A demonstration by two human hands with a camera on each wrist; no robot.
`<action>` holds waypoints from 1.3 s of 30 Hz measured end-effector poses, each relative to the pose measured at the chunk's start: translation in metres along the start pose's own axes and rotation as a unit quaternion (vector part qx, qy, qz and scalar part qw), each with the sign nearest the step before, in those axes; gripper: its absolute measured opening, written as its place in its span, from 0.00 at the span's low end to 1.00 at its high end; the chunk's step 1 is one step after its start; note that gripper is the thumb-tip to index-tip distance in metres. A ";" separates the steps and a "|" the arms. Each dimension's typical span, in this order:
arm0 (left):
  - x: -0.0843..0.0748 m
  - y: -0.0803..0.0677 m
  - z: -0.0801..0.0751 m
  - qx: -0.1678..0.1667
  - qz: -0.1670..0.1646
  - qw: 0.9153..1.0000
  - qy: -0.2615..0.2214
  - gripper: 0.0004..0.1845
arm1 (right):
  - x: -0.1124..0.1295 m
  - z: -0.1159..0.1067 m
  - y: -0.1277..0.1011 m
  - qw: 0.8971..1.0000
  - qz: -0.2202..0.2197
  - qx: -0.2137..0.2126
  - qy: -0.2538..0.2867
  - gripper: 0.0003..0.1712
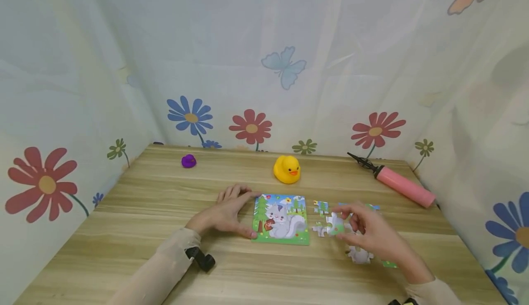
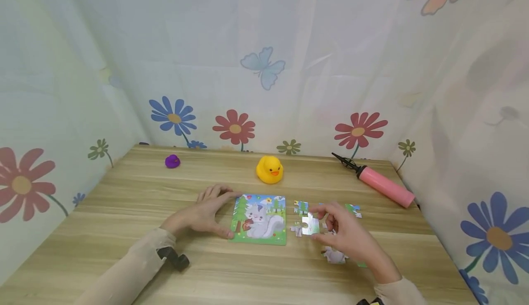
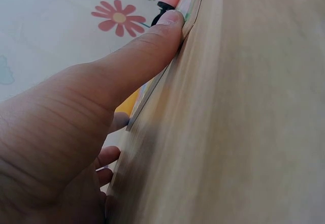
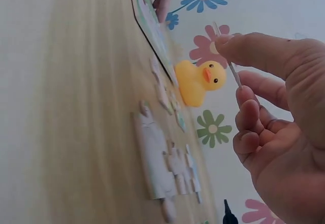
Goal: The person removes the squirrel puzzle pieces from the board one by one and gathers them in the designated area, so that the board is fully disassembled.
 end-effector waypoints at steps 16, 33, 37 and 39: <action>-0.001 0.001 -0.001 0.000 -0.001 1.000 0.006 0.65 | -0.011 0.025 -0.013 0.995 0.051 0.085 -0.022 0.30; 0.000 -0.001 -0.001 -0.001 0.005 1.000 0.001 0.66 | -0.010 0.031 -0.012 0.991 0.059 0.114 -0.049 0.32; 0.003 0.000 0.000 -0.002 0.006 1.000 0.000 0.66 | -0.009 0.031 -0.013 0.989 0.069 0.120 -0.048 0.33; 0.004 0.000 0.001 -0.001 0.006 1.000 0.001 0.66 | -0.008 0.031 -0.013 0.988 0.075 0.123 -0.048 0.33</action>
Point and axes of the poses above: each hand's wrist, its own y-axis towards the middle knuckle, its own z-axis out of the palm, x = y × z, the point moved 5 cm from there along y, towards the middle knuckle, and after that the axes turned 8 degrees about z, right-handed, at the moved point
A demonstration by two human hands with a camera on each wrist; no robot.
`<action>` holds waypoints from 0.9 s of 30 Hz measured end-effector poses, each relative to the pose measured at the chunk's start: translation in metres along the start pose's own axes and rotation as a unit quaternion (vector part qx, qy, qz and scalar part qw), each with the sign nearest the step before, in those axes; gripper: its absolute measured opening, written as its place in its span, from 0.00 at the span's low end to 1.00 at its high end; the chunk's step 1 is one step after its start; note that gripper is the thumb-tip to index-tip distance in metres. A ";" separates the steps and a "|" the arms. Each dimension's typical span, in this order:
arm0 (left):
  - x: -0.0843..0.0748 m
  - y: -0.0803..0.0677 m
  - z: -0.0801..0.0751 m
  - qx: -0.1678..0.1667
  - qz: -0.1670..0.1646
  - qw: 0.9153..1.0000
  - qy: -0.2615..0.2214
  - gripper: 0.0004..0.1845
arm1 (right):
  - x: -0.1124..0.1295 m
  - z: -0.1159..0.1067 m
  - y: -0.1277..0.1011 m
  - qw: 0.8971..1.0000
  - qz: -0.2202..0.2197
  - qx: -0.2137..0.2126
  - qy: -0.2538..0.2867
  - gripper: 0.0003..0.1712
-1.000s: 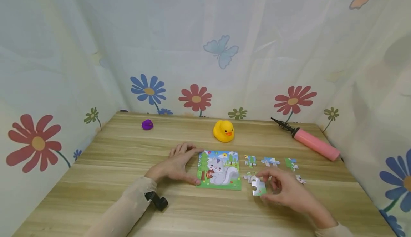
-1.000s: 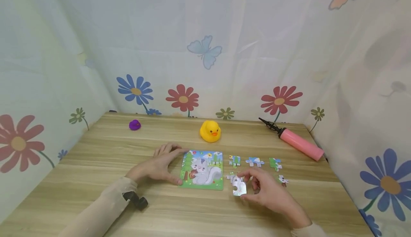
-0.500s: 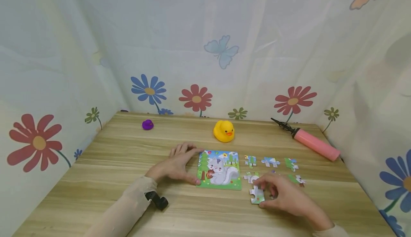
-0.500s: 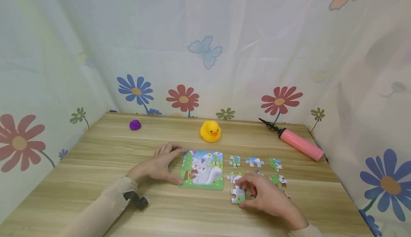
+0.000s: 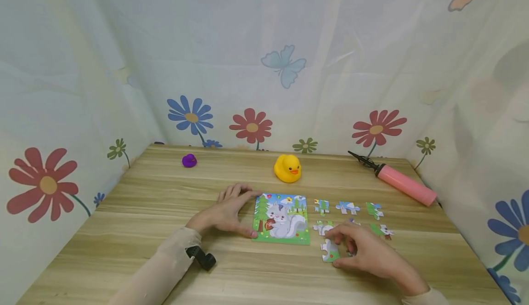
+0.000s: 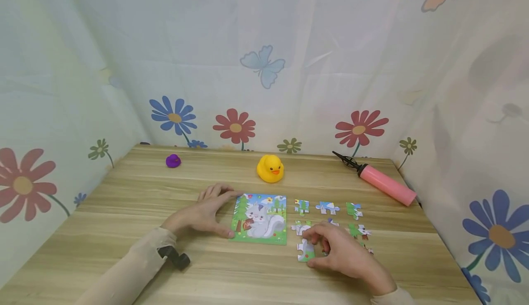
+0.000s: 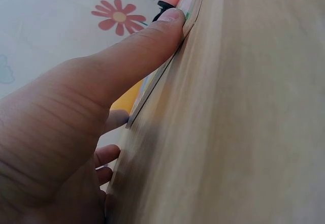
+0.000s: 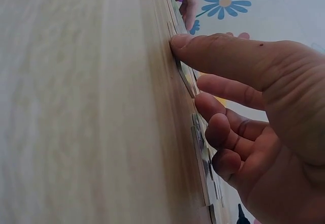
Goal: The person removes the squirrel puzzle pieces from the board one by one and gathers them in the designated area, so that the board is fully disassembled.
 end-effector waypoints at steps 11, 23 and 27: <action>0.002 -0.001 0.000 0.002 0.000 1.000 0.000 0.66 | -0.001 0.001 0.000 1.000 0.004 -0.007 -0.011 0.33; 0.002 -0.002 -0.001 0.004 -0.008 1.000 -0.014 0.65 | 0.000 -0.002 -0.002 0.999 0.007 -0.046 -0.018 0.29; 0.002 -0.002 -0.003 -0.015 -0.019 0.999 -0.026 0.67 | 0.002 -0.005 -0.002 0.994 0.007 -0.108 -0.019 0.30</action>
Point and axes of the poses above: each hand's wrist, its own y-axis towards the middle knuckle, its own z-axis out of the palm, x = y × z, the point moved 5 cm from there along y, towards the middle knuckle, and after that the axes turned 8 degrees about z, right-handed, at the moved point
